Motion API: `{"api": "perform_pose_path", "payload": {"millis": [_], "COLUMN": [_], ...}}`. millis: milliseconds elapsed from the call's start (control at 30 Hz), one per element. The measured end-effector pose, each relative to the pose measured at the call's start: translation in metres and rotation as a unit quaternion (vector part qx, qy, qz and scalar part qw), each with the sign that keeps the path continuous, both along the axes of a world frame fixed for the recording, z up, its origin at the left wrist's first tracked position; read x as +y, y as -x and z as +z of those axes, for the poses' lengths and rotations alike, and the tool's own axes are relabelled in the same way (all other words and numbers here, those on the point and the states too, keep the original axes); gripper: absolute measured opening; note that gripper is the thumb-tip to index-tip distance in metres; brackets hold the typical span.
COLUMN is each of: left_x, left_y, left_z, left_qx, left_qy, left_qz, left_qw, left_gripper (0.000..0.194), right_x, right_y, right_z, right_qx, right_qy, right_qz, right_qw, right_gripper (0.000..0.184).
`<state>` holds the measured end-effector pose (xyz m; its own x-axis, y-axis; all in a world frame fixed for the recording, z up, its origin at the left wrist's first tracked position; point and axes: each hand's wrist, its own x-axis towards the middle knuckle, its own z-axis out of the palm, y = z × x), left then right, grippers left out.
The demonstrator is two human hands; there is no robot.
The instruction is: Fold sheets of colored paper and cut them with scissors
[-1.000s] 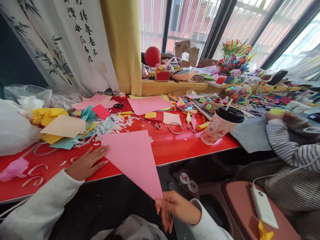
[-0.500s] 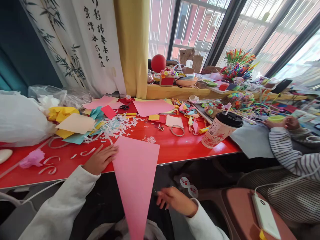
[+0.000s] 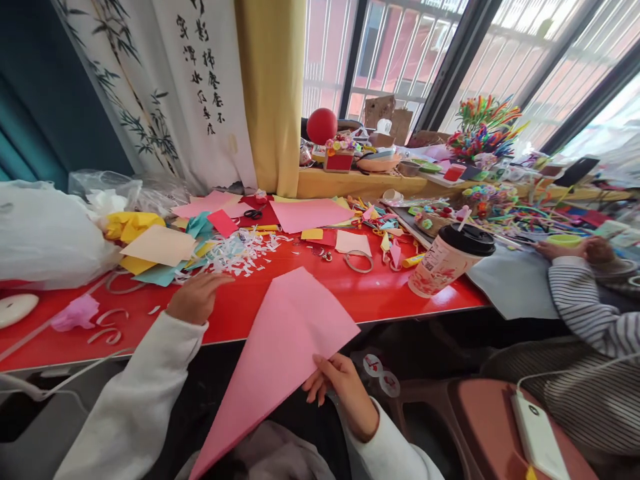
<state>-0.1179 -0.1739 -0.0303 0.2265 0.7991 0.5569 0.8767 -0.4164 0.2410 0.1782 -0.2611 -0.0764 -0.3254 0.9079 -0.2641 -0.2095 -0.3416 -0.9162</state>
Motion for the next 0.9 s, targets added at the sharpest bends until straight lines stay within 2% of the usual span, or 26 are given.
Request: {"api": "perform_pose_path", "payload": {"millis": [33,67,100,133,167,200,233,300,367,433,500,533,600,633,667,767,900], "left_x": [-0.016,-0.035,-0.055,-0.076,-0.095,-0.111,-0.124,-0.139,-0.142,-0.139,-0.133,-0.13,-0.125,-0.123,-0.121,-0.115,-0.098], "left_y": [-0.001,-0.002,-0.002,0.0,0.003,0.008,0.015,0.028,0.033,0.023,-0.002,-0.019,-0.052,-0.067,-0.078,-0.094,-0.096], "left_z": [0.005,0.008,0.008,0.006,0.0,-0.008,-0.019,-0.046,-0.073,-0.094,-0.106,-0.107,-0.103,-0.098,-0.093,-0.076,-0.064], "left_qx": [-0.052,-0.095,-0.122,-0.13,-0.121,-0.131,-0.161,-0.215,-0.246,-0.294,-0.375,-0.432,-0.551,-0.593,-0.625,-0.676,-0.699], "left_qy": [0.005,0.051,0.144,0.268,0.396,0.494,0.562,0.638,0.672,0.665,0.659,0.627,0.508,0.463,0.444,0.424,0.401], "left_qz": [-0.002,-0.018,-0.042,-0.073,-0.122,-0.151,-0.161,-0.171,-0.214,-0.282,-0.353,-0.344,-0.209,-0.145,-0.112,-0.084,0.005], "left_qw": [0.999,0.994,0.981,0.952,0.902,0.846,0.795,0.72,0.665,0.625,0.548,0.55,0.628,0.643,0.632,0.597,0.591], "left_gripper": [0.036,0.035,0.034,0.033,0.036,0.045,0.055,0.065,0.066,0.065,0.081,0.082,0.068,0.065,0.066,0.069,0.066], "right_x": [-0.001,-0.002,-0.003,-0.004,-0.004,-0.004,-0.003,-0.002,0.0,0.001,0.0,-0.001,-0.003,-0.004,-0.005,-0.005,-0.006], "right_y": [-0.002,-0.004,-0.005,-0.004,-0.002,0.001,0.006,0.016,0.028,0.039,0.048,0.052,0.059,0.062,0.065,0.073,0.079], "right_z": [0.001,0.002,0.002,0.001,0.0,-0.001,-0.002,-0.001,0.001,0.004,0.006,0.006,0.006,0.005,0.004,0.0,-0.002], "right_qx": [0.002,0.006,0.013,0.02,0.028,0.033,0.037,0.044,0.059,0.075,0.081,0.079,0.071,0.067,0.062,0.051,0.018], "right_qy": [0.001,0.008,0.017,0.029,0.041,0.051,0.059,0.07,0.075,0.069,0.058,0.055,0.057,0.059,0.06,0.046,0.004], "right_qz": [-0.019,-0.033,-0.046,-0.054,-0.058,-0.058,-0.058,-0.066,-0.093,-0.111,-0.108,-0.091,-0.048,-0.028,-0.012,0.004,0.063], "right_qw": [1.0,0.999,0.999,0.998,0.997,0.996,0.996,0.994,0.991,0.988,0.989,0.991,0.995,0.996,0.996,0.998,0.998], "right_gripper": [0.043,0.043,0.043,0.043,0.043,0.043,0.042,0.038,0.035,0.032,0.032,0.034,0.041,0.043,0.044,0.042,0.044]}}
